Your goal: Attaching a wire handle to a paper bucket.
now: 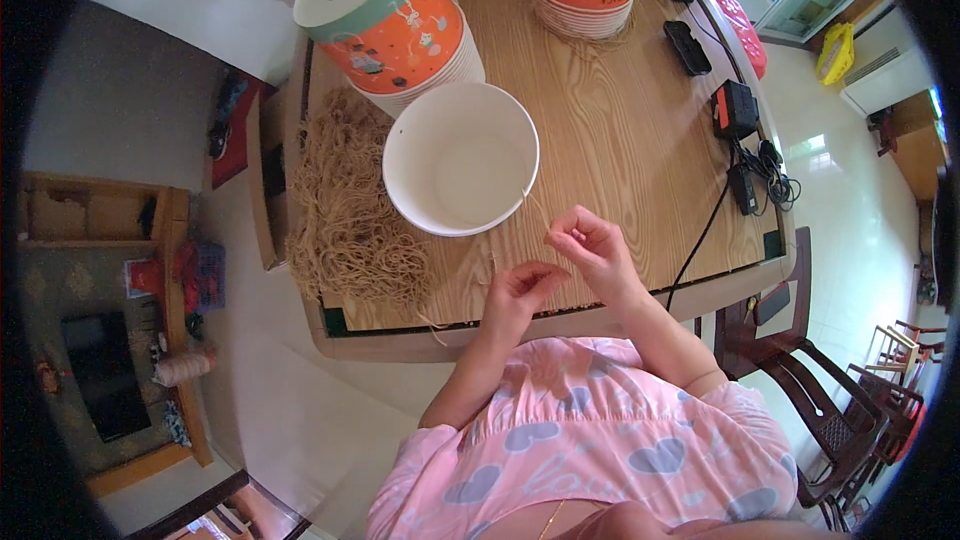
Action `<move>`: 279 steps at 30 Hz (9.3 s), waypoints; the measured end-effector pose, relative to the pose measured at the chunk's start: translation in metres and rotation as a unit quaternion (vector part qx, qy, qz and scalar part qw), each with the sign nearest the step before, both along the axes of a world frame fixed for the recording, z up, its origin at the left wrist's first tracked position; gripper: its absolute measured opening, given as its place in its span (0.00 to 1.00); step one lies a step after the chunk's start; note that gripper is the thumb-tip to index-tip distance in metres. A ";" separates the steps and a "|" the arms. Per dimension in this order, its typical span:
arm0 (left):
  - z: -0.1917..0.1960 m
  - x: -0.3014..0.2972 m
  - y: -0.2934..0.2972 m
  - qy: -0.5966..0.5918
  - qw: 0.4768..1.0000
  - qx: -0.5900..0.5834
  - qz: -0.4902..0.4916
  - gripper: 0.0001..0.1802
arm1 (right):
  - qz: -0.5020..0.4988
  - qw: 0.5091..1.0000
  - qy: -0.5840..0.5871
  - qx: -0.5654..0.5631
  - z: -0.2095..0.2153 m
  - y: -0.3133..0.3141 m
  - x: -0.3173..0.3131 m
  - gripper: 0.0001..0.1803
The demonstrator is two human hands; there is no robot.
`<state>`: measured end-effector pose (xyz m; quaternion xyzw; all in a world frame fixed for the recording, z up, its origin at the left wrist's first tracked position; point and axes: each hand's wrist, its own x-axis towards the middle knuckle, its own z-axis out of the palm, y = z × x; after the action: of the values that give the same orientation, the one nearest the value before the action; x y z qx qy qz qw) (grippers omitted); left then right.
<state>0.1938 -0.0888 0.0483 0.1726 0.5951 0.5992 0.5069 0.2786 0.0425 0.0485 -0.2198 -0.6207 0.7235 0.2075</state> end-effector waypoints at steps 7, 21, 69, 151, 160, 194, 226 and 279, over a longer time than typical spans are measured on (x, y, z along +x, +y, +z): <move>-0.030 0.006 -0.037 0.141 0.986 -0.048 -0.076 0.09 | 0.013 0.988 0.002 -0.156 0.007 0.005 -0.002 0.08; -0.011 -0.020 0.018 0.021 0.983 0.088 0.158 0.07 | 0.030 0.983 -0.057 -0.170 -0.001 -0.018 0.046 0.08; 0.000 0.006 0.015 -0.116 0.979 0.088 0.144 0.05 | -0.146 0.880 0.073 0.447 -0.012 -0.020 0.030 0.28; 0.000 -0.024 0.019 -0.095 0.977 0.084 0.172 0.08 | -0.093 0.993 0.009 0.079 -0.030 -0.022 -0.015 0.05; 0.004 -0.024 0.027 -0.065 0.977 0.078 0.190 0.03 | -0.097 0.989 0.022 0.114 -0.019 -0.021 -0.016 0.04; 0.001 -0.019 0.008 0.633 0.753 0.108 0.142 0.11 | -0.111 0.992 0.042 -0.045 0.002 -0.026 -0.017 0.04; 0.012 -0.020 0.017 0.143 0.968 0.112 0.172 0.08 | -0.090 0.987 -0.003 0.136 0.007 -0.018 -0.012 0.04; 0.008 -0.019 0.018 0.112 0.973 0.077 0.187 0.02 | -0.147 0.907 0.012 0.394 0.012 -0.014 -0.010 0.08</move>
<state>0.1749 -0.0710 0.0562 0.1629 0.6224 0.7039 0.3012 0.2686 0.0287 0.0609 -0.2007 -0.8132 0.3842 0.3884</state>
